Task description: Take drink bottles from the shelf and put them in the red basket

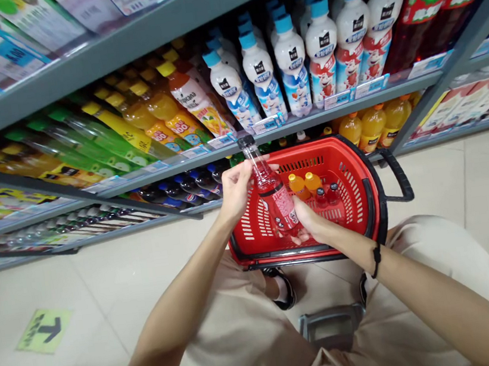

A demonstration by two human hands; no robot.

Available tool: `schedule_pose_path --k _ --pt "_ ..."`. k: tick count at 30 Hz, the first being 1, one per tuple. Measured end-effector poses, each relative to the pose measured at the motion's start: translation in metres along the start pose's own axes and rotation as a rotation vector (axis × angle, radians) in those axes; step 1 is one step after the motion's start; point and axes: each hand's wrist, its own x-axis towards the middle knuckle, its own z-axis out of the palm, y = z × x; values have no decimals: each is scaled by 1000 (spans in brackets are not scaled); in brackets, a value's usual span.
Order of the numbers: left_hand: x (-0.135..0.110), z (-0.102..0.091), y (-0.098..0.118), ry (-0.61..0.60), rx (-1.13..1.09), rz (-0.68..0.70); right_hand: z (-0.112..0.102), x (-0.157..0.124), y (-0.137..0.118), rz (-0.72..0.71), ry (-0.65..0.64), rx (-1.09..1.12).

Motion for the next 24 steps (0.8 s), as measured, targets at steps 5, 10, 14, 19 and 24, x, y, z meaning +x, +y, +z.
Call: schedule_pose_path --k 5,10,14,19,24 --pt "1 0 0 11 -10 16 0 0 1 -20 20 -32" --pt "2 2 3 32 -33 42 -1 0 3 -50 35 -47" --pt "5 -1 0 65 -63 39 2 1 1 -71 84 -18" --pt "6 -5 -7 115 -117 15 2 1 -1 -210 42 60" --pt "7 -5 -6 176 -91 -17 1 -1 -2 -259 17 104"
